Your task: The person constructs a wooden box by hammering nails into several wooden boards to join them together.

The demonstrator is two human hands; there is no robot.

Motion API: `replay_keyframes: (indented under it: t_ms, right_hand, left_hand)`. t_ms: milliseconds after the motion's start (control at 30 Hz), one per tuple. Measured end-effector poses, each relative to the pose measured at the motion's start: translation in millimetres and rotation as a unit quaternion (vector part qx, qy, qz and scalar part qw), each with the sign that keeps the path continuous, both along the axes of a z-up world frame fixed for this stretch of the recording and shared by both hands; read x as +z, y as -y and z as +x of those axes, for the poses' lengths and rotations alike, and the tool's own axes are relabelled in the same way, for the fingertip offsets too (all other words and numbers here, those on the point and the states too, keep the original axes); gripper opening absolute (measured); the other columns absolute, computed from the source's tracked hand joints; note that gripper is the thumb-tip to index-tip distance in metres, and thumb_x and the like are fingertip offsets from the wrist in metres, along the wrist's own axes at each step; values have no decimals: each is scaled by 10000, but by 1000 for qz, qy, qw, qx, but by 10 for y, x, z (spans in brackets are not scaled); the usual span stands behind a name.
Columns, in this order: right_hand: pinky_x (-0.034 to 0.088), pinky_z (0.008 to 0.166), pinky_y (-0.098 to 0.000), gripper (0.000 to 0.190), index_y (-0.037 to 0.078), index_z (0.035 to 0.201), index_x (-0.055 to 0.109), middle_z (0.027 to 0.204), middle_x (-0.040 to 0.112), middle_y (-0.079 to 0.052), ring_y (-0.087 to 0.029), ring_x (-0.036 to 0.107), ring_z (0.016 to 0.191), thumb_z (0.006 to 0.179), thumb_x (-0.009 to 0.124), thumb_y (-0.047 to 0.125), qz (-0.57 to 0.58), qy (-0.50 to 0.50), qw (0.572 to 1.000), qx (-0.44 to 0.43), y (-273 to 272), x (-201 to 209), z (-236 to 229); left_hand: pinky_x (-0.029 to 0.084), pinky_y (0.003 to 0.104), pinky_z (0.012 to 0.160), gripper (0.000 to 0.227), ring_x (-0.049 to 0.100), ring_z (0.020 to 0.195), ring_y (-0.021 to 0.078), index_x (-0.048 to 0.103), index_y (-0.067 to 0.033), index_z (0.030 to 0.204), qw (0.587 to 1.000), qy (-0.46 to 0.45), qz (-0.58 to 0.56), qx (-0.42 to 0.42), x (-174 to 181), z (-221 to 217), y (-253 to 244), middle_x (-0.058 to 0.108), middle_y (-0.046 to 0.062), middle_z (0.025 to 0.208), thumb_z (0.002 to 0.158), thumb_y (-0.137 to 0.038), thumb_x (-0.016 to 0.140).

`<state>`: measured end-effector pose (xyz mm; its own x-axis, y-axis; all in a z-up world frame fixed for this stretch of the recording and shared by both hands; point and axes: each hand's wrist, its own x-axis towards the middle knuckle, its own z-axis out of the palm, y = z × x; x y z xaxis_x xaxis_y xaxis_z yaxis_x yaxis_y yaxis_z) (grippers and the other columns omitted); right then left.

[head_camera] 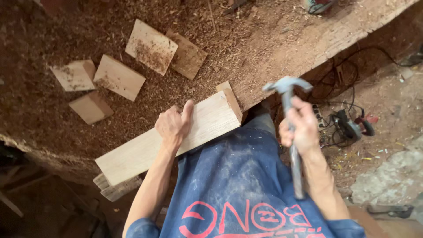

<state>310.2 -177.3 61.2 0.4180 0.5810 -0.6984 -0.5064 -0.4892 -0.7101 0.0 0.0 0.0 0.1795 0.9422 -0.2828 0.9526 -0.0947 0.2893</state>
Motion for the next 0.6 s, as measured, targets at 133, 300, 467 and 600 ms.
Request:
replay_keyframes:
  t_ms: [133, 300, 467, 600]
  right_hand:
    - [328, 275, -290, 346, 115, 1385, 385, 616, 473, -36, -123, 420, 373, 1063, 473, 208, 36, -55, 994, -92, -400, -86, -193]
    - [319, 279, -264, 349, 230, 1327, 516, 562, 464, -33, -96, 385, 351, 984, 510, 168, -43, -130, 982, 129, -550, 62, -87]
    - [366, 315, -344, 254, -63, 1170, 485, 649, 503, -54, -167, 459, 403, 1053, 538, 156, -11, 63, 995, -74, -699, 9, -222]
    - [261, 311, -264, 416, 234, 1391, 429, 561, 408, -29, -89, 326, 362, 991, 541, 217, -42, -182, 975, 123, -630, 22, -282]
  left_hand:
    - [428, 467, 466, 838, 561, 451, 280, 662, -52, 621, 999, -12, -39, 31, 73, 46, 8, 574, 147, 490, 927, -789, 407]
    - [419, 453, 455, 857, 553, 453, 265, 623, -45, 591, 997, -25, -69, 34, 119, 77, -33, 568, 141, 500, 922, -801, 393]
    - [468, 481, 513, 866, 616, 528, 313, 647, -53, 630, 997, -26, -57, 53, 94, 86, -9, 624, 170, 563, 939, -811, 363]
    - [512, 514, 573, 871, 680, 616, 396, 719, -34, 679, 999, -23, 11, 42, 149, 129, -43, 673, 241, 639, 904, -826, 433]
